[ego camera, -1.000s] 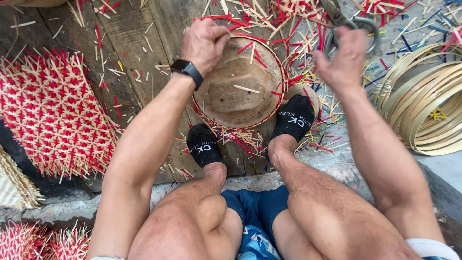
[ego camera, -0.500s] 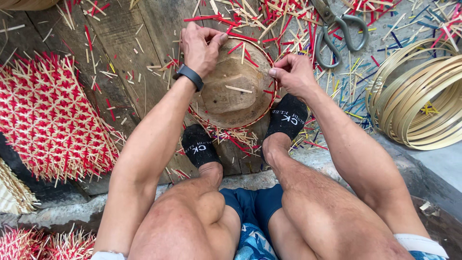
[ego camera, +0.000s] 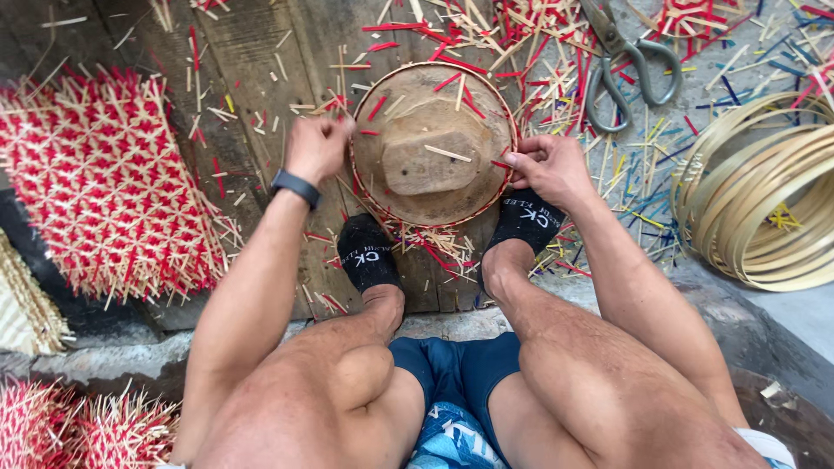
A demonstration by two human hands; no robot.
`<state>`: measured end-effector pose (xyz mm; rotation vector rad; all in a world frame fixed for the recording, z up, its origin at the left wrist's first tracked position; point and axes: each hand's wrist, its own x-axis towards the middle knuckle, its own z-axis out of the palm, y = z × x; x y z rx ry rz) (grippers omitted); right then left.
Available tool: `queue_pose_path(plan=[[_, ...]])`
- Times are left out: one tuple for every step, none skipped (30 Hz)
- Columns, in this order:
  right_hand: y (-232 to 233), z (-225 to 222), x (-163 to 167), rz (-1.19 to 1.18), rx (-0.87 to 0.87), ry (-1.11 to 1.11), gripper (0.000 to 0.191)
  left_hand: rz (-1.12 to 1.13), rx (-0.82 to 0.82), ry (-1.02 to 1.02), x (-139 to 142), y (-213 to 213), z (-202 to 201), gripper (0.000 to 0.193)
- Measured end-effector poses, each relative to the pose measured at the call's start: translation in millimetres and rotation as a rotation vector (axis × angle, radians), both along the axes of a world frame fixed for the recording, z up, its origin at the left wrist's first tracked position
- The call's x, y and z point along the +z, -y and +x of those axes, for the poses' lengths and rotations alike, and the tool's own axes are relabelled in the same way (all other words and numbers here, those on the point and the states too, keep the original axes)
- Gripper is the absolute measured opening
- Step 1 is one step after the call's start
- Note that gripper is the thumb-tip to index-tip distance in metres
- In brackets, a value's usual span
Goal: The person sits on the floor and repeatedly trims the edges of woven bamboo mats using shears, then places a bamboo ring around each mat to form a basket. The person stacks the finished baskets and continues the cycle with additional mats.
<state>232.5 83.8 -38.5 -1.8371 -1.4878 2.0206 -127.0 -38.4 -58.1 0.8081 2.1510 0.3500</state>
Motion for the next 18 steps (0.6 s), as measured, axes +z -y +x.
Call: queue_pose_path(plan=[[0.7, 1.8, -1.0, -0.013, -0.008, -0.011, 0.025, 0.027, 0.079, 0.113, -2.4, 14.8, 1.2, 0.025], [1.4, 3.4, -3.0, -0.028, -0.017, -0.021, 0.023, 0.059, 0.139, 0.186, -7.1, 23.0, 1.5, 0.025], [1.7, 4.7, -5.8, -0.042, -0.028, -0.029, 0.021, 0.091, 0.198, 0.260, -11.6, 30.0, 4.5, 0.025], [2.3, 6.1, -8.9, -0.039, -0.037, -0.042, 0.019, 0.125, 0.258, 0.335, -15.4, 35.3, 7.4, 0.026], [3.1, 7.0, -12.1, -0.032, -0.044, -0.052, 0.018, 0.142, 0.302, 0.337, -19.0, 38.0, 10.6, 0.027], [3.5, 7.6, -15.0, -0.023, -0.051, -0.060, 0.018, 0.160, 0.346, 0.341, -22.4, 38.2, 14.1, 0.028], [4.4, 7.6, -17.4, -0.014, -0.070, -0.070, 0.017, 0.175, 0.390, 0.347, -23.8, 37.7, 17.3, 0.029], [4.9, 7.0, -18.7, -0.007, -0.091, -0.081, 0.017, 0.179, 0.390, 0.318, -23.5, 35.8, 19.5, 0.030], [5.1, 6.9, -18.5, -0.001, -0.113, -0.095, 0.016, 0.182, 0.388, 0.286, -23.8, 34.4, 20.6, 0.031], [4.6, 6.9, -16.6, 0.009, -0.100, -0.078, 0.017, 0.184, 0.382, 0.254, -24.0, 33.4, 20.4, 0.032], [3.6, 7.2, -12.9, 0.020, -0.092, -0.061, 0.017, 0.188, 0.399, 0.274, -21.8, 31.7, 20.7, 0.032], [2.3, 7.6, -8.0, 0.032, -0.085, -0.040, 0.018, 0.193, 0.415, 0.297, -18.7, 30.6, 21.2, 0.032], [0.1, 9.3, -1.2, 0.007, -0.148, -0.142, 0.019, 0.198, 0.436, 0.322, -14.8, 30.0, 22.9, 0.032], [-2.4, 10.9, 6.1, -0.019, -0.208, -0.244, 0.020, 0.194, 0.526, 0.437, -10.4, 30.2, 24.8, 0.030], [-3.7, 12.7, 13.8, -0.045, -0.270, -0.345, 0.020, 0.189, 0.615, 0.554, -4.7, 33.0, 27.0, 0.028], [-3.7, 13.6, 20.6, -0.146, -0.301, -0.388, 0.020, 0.181, 0.704, 0.671, 0.2, 36.0, 30.2, 0.026], [-1.8, 13.0, 25.7, -0.246, -0.330, -0.429, 0.021, 0.166, 0.763, 0.903, 5.2, 42.3, 36.5, 0.024], [-0.1, 11.7, 28.9, -0.342, -0.360, -0.470, 0.023, 0.151, 0.814, 1.138, 9.6, 50.2, 44.4, 0.023]])
